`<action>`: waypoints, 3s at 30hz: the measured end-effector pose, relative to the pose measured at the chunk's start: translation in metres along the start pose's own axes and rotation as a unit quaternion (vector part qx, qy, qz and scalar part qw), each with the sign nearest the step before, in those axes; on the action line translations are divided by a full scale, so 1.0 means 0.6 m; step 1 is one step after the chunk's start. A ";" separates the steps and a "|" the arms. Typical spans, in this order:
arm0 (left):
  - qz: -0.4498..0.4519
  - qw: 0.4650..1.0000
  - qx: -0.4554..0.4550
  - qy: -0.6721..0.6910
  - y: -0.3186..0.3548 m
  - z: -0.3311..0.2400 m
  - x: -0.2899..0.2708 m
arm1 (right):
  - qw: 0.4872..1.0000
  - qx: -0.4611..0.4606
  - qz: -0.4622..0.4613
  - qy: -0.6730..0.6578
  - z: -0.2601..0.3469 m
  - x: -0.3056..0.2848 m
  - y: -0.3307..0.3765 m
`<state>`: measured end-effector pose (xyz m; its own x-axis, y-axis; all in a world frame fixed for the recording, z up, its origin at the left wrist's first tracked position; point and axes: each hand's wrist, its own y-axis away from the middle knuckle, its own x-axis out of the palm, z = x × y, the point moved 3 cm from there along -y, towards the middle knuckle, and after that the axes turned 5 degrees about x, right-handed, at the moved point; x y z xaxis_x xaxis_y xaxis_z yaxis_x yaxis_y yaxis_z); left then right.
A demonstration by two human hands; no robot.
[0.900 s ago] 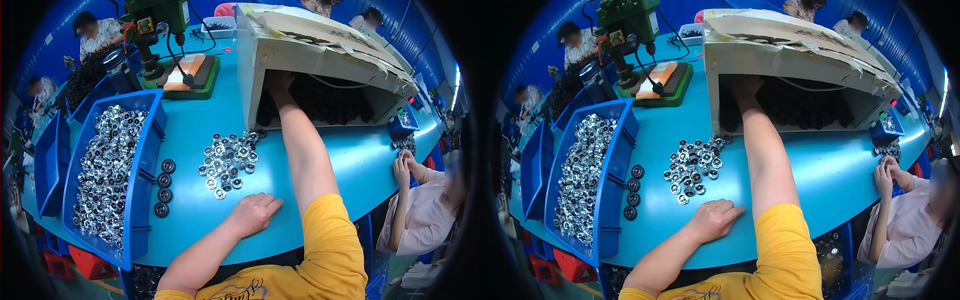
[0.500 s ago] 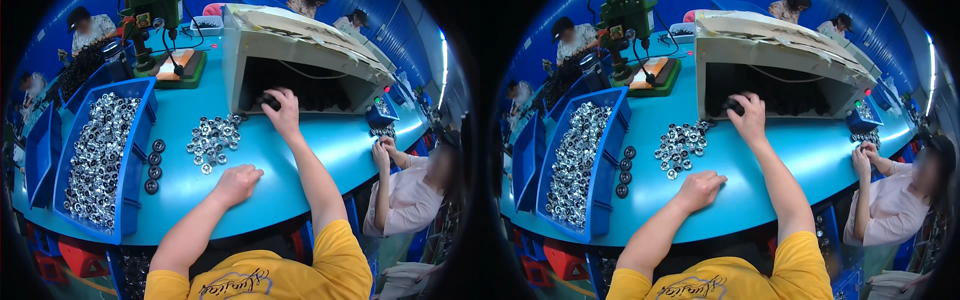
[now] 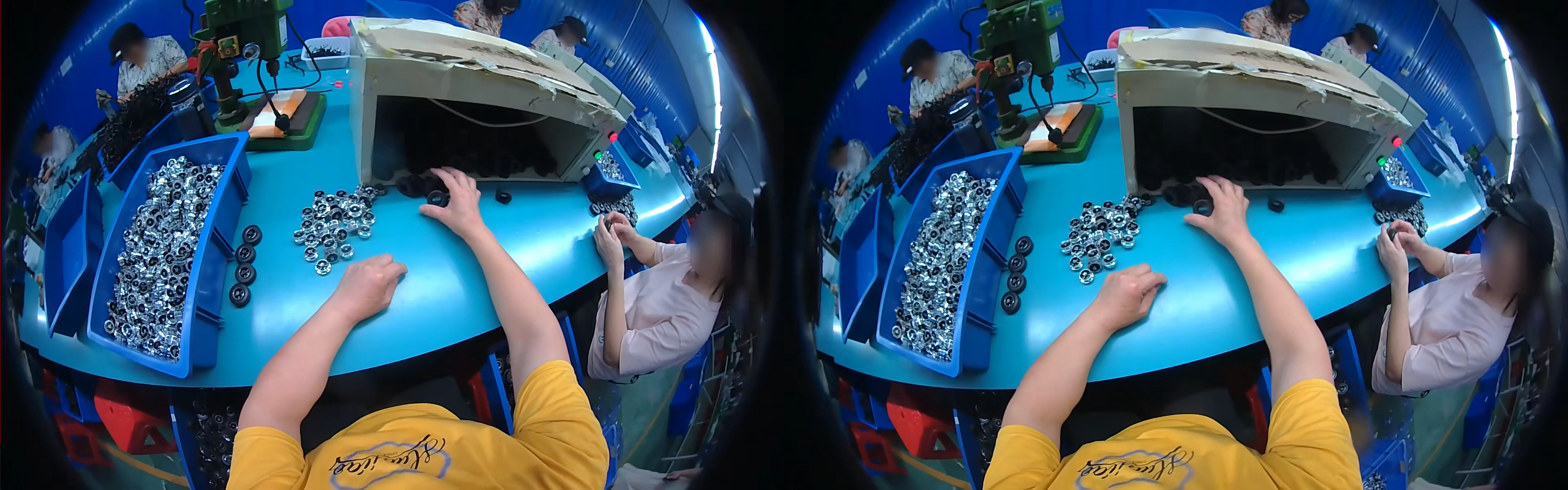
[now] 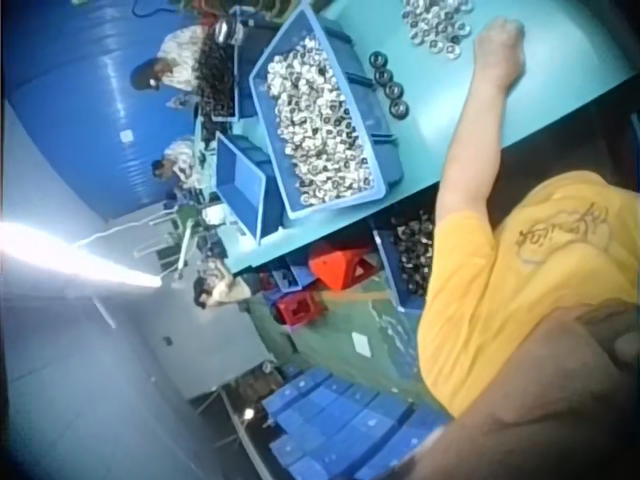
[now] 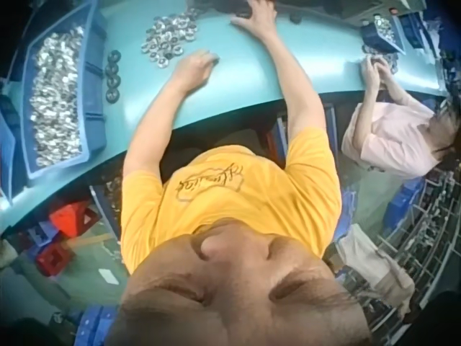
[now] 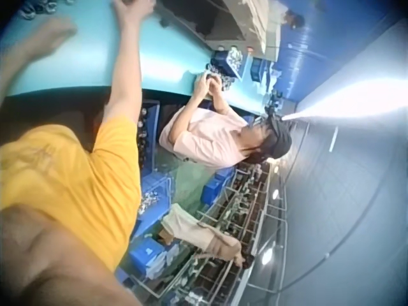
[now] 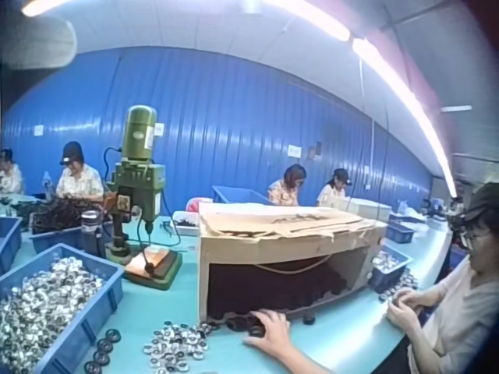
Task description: Assembling small metal components into plastic wheel parts at a factory assembly station.
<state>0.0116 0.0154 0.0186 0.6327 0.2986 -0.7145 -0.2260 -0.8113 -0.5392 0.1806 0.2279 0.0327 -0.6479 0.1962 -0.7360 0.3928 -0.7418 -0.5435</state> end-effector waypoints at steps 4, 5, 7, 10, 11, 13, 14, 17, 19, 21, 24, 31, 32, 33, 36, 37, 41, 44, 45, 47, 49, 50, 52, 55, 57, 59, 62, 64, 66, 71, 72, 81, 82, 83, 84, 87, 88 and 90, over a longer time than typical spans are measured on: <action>-0.002 1.000 -0.002 -0.001 0.002 0.000 -0.002 | 0.993 0.065 -0.079 0.067 -0.092 -0.066 0.023; 0.000 1.000 -0.004 -0.001 0.002 -0.001 -0.002 | 0.980 0.111 -0.116 0.115 -0.131 -0.083 0.031; 0.002 1.000 -0.004 0.004 0.001 -0.002 0.002 | 0.950 0.194 -0.135 0.205 -0.215 -0.098 0.058; 0.004 1.000 -0.003 0.009 -0.005 -0.001 0.004 | 0.931 0.248 -0.089 0.251 -0.329 -0.102 0.084; 0.008 1.000 -0.001 0.012 -0.009 -0.003 0.006 | 0.939 0.243 -0.093 0.225 -0.365 -0.111 0.089; 0.009 1.000 -0.004 0.008 -0.009 -0.003 0.003 | 0.961 0.207 -0.080 0.166 -0.358 -0.115 0.080; 0.008 1.000 -0.003 0.009 -0.009 -0.002 0.004 | 0.971 0.181 -0.068 0.143 -0.352 -0.114 0.078; -0.015 1.000 -0.015 0.008 0.001 0.012 0.002 | 0.976 0.211 -0.001 -0.042 -0.193 -0.098 0.033; -0.042 0.997 -0.038 0.042 0.003 0.014 -0.006 | 0.958 0.214 0.038 -0.186 -0.072 -0.099 0.023; -0.082 0.987 -0.093 0.097 -0.002 0.014 -0.021 | 0.938 0.160 0.074 -0.299 0.017 -0.087 0.028; -0.146 0.957 -0.169 0.185 -0.002 0.030 -0.036 | 0.909 0.103 0.144 -0.379 0.127 -0.057 0.038; -0.252 0.852 -0.217 0.403 0.011 0.085 -0.029 | 0.828 0.112 0.169 -0.522 0.229 0.008 0.060; -0.257 0.846 -0.222 0.411 0.012 0.088 -0.027 | 0.826 0.114 0.170 -0.525 0.227 0.016 0.062; -0.262 0.839 -0.227 0.419 0.011 0.090 -0.026 | 0.824 0.116 0.172 -0.527 0.224 0.026 0.066; -0.263 0.831 -0.229 0.433 0.013 0.097 -0.028 | 0.853 0.103 0.173 -0.482 0.212 0.028 0.079; -0.263 0.828 -0.228 0.440 0.013 0.098 -0.027 | 0.866 0.095 0.173 -0.459 0.211 0.027 0.081; -0.249 0.806 -0.232 0.484 0.010 0.096 -0.025 | 0.807 0.158 0.245 -0.514 0.190 0.056 0.089; -0.228 0.777 -0.258 0.526 0.010 0.096 -0.027 | 0.862 0.098 0.180 -0.464 0.182 0.054 0.090; -0.232 0.768 -0.262 0.537 0.013 0.096 -0.024 | 0.871 0.092 0.173 -0.450 0.186 0.048 0.091; -0.235 0.753 -0.266 0.554 0.016 0.099 -0.023 | 0.876 0.085 0.172 -0.442 0.192 0.043 0.089; -0.230 0.745 -0.266 0.567 0.020 0.104 -0.022 | 0.855 0.102 0.194 -0.470 0.194 0.041 0.088; -0.226 0.742 -0.265 0.573 0.021 0.107 -0.021 | 0.836 0.118 0.209 -0.494 0.195 0.041 0.087; -0.211 0.745 -0.262 0.576 0.019 0.105 -0.021 | 0.769 0.171 0.245 -0.565 0.193 0.044 0.089; -0.186 0.780 -0.265 0.535 0.014 0.094 -0.028 | 0.704 0.211 0.272 -0.621 0.183 0.059 0.095; -0.180 0.826 -0.252 0.471 0.008 0.081 -0.038 | 0.686 0.225 0.275 -0.635 0.175 0.068 0.098; -0.174 0.846 -0.236 0.446 0.009 0.082 -0.036 | 0.737 0.189 0.260 -0.595 0.169 0.068 0.095; -0.184 0.846 -0.229 0.446 0.012 0.087 -0.039 | 0.819 0.139 0.216 -0.514 0.168 0.061 0.085; -0.227 0.818 -0.242 0.470 0.013 0.092 -0.053 | 0.788 0.212 0.187 -0.546 0.165 0.059 0.076; -0.272 0.781 -0.236 0.510 0.014 0.100 -0.070 | 0.868 0.161 0.116 -0.456 0.150 0.053 0.070; -0.305 0.710 -0.190 0.606 0.018 0.114 -0.080 | 0.970 0.008 0.109 -0.218 0.182 0.062 0.084; -0.304 0.698 -0.190 0.620 0.018 0.115 -0.079 | 0.976 -0.031 0.103 -0.187 0.193 0.064 0.086; -0.250 0.719 -0.187 0.621 0.018 0.104 -0.073 | 0.805 0.171 0.153 -0.546 0.181 0.056 0.094; -0.242 0.728 -0.193 0.611 0.019 0.103 -0.067 | 0.774 0.153 0.135 -0.600 0.190 0.043 0.092; -0.234 0.737 -0.199 0.602 0.020 0.100 -0.060 | 0.763 0.144 0.129 -0.617 0.200 0.031 0.091; -0.221 0.743 -0.202 0.598 0.021 0.102 -0.057 | 0.757 0.138 0.124 -0.626 0.208 0.025 0.091; -0.191 0.757 -0.199 0.592 0.017 0.098 -0.048 | 0.774 0.105 0.111 -0.614 0.216 0.023 0.092; -0.186 0.760 -0.197 0.591 0.017 0.098 -0.047 | 0.801 0.086 0.108 -0.582 0.213 0.024 0.091; -0.177 0.765 -0.194 0.588 0.018 0.097 -0.044 | 0.836 0.061 0.102 -0.536 0.213 0.024 0.092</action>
<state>-0.0505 0.0282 0.0056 0.8835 0.0612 0.4644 0.2067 -0.9406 -0.2693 0.1096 0.1077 0.0438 -0.8137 -0.5812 0.0114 0.5397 -0.7626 -0.3565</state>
